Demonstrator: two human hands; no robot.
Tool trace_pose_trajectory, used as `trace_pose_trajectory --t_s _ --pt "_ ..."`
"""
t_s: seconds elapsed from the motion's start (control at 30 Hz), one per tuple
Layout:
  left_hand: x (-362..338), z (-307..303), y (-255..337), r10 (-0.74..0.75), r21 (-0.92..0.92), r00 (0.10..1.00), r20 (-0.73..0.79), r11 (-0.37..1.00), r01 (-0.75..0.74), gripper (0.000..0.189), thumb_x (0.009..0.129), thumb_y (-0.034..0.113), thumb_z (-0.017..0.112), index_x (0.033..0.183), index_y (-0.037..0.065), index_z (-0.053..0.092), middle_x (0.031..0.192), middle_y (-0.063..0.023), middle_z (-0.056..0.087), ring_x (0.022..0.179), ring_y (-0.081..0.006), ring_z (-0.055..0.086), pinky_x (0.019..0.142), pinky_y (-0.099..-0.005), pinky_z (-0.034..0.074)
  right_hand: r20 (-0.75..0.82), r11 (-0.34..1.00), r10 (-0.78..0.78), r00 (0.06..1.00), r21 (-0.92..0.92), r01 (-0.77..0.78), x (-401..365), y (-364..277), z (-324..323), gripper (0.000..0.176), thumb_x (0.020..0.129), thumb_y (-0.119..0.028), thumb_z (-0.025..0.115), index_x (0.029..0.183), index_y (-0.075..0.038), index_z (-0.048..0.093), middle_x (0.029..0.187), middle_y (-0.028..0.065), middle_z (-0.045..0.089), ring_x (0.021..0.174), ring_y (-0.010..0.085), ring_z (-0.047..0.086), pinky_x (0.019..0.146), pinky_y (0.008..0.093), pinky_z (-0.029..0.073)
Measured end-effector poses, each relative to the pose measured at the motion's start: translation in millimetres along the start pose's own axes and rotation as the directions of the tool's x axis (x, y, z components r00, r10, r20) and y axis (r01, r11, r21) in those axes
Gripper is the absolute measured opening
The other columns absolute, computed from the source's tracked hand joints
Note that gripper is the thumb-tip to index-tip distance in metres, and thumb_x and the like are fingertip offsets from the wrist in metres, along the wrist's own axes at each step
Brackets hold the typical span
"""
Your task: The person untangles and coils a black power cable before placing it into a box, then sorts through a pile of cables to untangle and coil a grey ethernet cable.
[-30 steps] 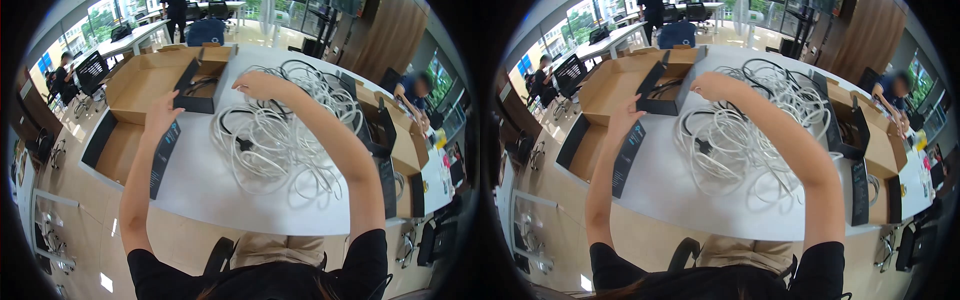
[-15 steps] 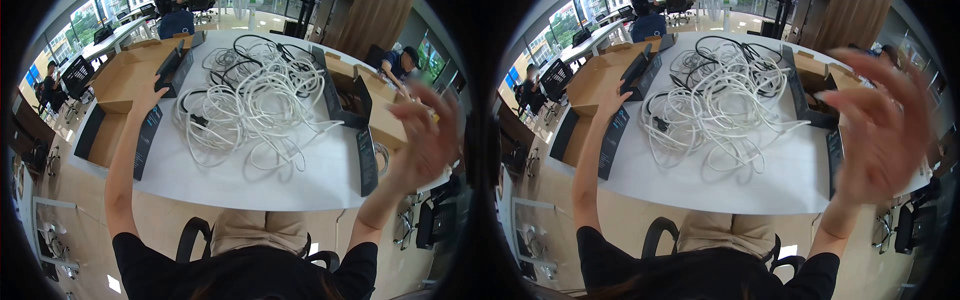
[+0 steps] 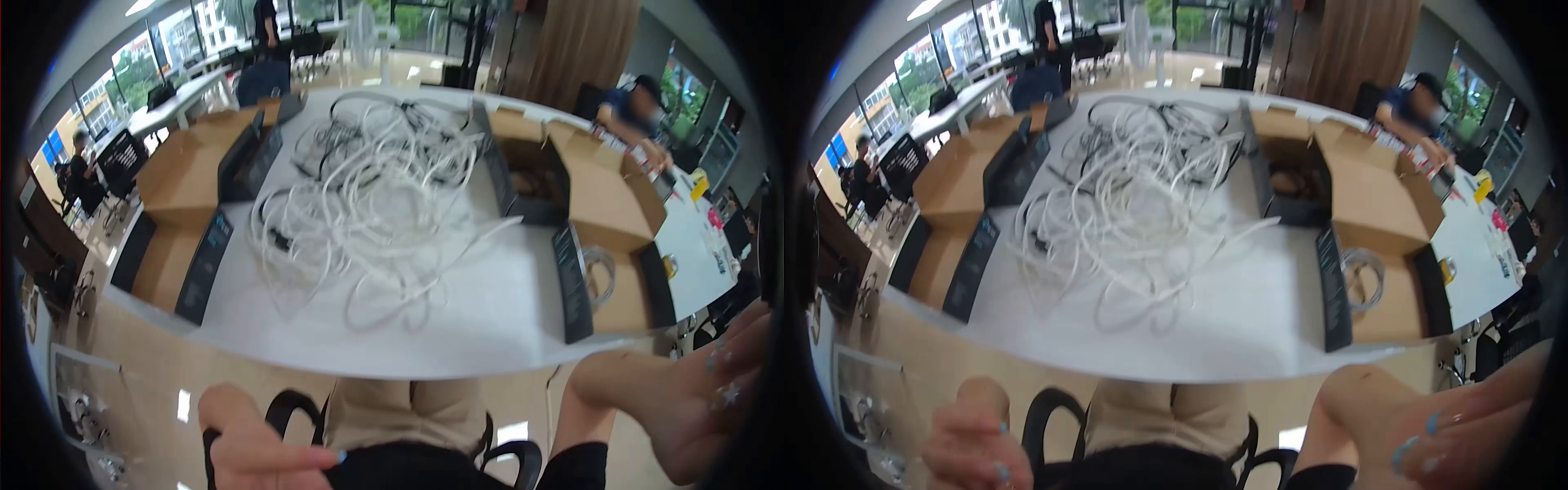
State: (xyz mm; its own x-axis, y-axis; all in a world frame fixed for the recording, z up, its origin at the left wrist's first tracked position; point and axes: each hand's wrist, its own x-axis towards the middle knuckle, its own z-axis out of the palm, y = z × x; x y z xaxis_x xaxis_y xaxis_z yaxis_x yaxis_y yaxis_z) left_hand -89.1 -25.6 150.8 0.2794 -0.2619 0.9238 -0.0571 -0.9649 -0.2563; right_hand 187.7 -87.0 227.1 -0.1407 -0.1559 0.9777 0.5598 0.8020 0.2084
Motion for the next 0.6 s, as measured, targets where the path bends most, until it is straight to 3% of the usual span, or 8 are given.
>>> trace_pose_trajectory --t_s 0.07,0.1,0.2,0.23,0.33,0.43,0.53,0.6 --pt "10 -6 16 -0.101 0.094 0.983 0.156 0.992 0.087 0.031 0.085 0.000 0.048 0.112 0.014 0.053 0.098 -0.0108 0.052 0.079 -0.0157 0.054 0.064 -0.0284 0.049 -0.015 1.000 -0.011 1.000 -0.022 0.011 -5 1 -9 0.011 0.081 -0.002 0.048 0.088 0.003 0.055 0.091 0.0118 0.052 0.077 0.0213 0.051 0.068 0.0278 0.043" --pt "11 -1 18 -0.108 0.131 0.985 0.135 0.987 0.091 0.033 0.084 0.001 0.050 0.109 0.021 0.057 0.104 -0.0033 0.051 0.080 -0.0161 0.053 0.066 -0.0296 0.049 -0.018 1.000 -0.003 1.000 -0.028 0.002 -5 1 -15 0.010 0.081 -0.002 0.048 0.087 0.002 0.055 0.090 0.0116 0.051 0.077 0.0212 0.050 0.067 0.0279 0.042" --pt "19 6 19 -0.224 -0.002 0.973 0.059 0.974 0.225 0.036 0.081 0.001 0.053 0.108 0.023 0.057 0.101 0.0029 0.050 0.081 -0.0203 0.052 0.068 -0.0322 0.048 -0.020 0.999 0.000 1.000 -0.054 -0.001 -8 -4 -23 0.010 0.081 -0.003 0.047 0.086 0.002 0.054 0.088 0.0111 0.050 0.076 0.0208 0.049 0.067 0.0281 0.041" --pt "15 10 20 -0.204 0.013 0.979 0.011 0.979 0.204 0.037 0.080 0.003 0.053 0.109 0.026 0.056 0.097 0.0026 0.050 0.081 -0.0256 0.052 0.073 -0.0374 0.047 -0.020 0.998 0.000 1.000 -0.056 -0.001 -8 -4 -24 0.010 0.081 -0.004 0.047 0.086 0.002 0.054 0.088 0.0109 0.050 0.075 0.0206 0.048 0.066 0.0281 0.041" --pt "12 6 6 -0.186 -0.039 0.982 -0.005 0.982 0.186 0.033 0.083 0.006 0.051 0.111 0.024 0.056 0.095 -0.0030 0.051 0.081 -0.0262 0.052 0.077 -0.0411 0.045 -0.015 0.999 -0.004 1.000 -0.050 0.003 -8 -4 -24 0.010 0.081 -0.005 0.047 0.084 0.001 0.054 0.086 0.0104 0.048 0.074 0.0202 0.046 0.066 0.0283 0.039" --pt "22 8 -19 -0.479 -0.519 0.878 0.013 0.747 0.415 0.022 0.085 0.008 0.049 0.104 0.016 0.057 0.095 -0.0029 0.054 0.081 -0.0224 0.053 0.081 -0.0448 0.043 0.002 0.998 -0.002 1.000 -0.056 0.002 -8 -4 -25 0.010 0.081 -0.006 0.046 0.083 0.000 0.053 0.084 0.0099 0.047 0.073 0.0198 0.045 0.065 0.0285 0.038" --pt "32 16 -32 -0.554 -0.711 0.832 -0.003 0.587 0.388 0.021 0.085 0.008 0.049 0.103 0.016 0.057 0.094 -0.0029 0.054 0.081 -0.0222 0.053 0.081 -0.0446 0.043 0.021 0.999 0.004 1.000 -0.051 -0.003 -8 -2 -23 0.010 0.081 -0.007 0.046 0.082 0.000 0.053 0.082 0.0094 0.046 0.071 0.0194 0.043 0.064 0.0287 0.037" --pt "34 20 -32 -0.536 -0.752 0.843 -0.058 0.578 0.316 0.020 0.085 0.008 0.049 0.102 0.015 0.057 0.094 -0.0029 0.054 0.081 -0.0220 0.052 0.081 -0.0444 0.043 0.022 0.999 0.000 1.000 -0.053 0.001 -8 -2 -21 0.010 0.081 -0.008 0.045 0.081 -0.001 0.052 0.081 0.0090 0.045 0.071 0.0192 0.042 0.063 0.0288 0.036"
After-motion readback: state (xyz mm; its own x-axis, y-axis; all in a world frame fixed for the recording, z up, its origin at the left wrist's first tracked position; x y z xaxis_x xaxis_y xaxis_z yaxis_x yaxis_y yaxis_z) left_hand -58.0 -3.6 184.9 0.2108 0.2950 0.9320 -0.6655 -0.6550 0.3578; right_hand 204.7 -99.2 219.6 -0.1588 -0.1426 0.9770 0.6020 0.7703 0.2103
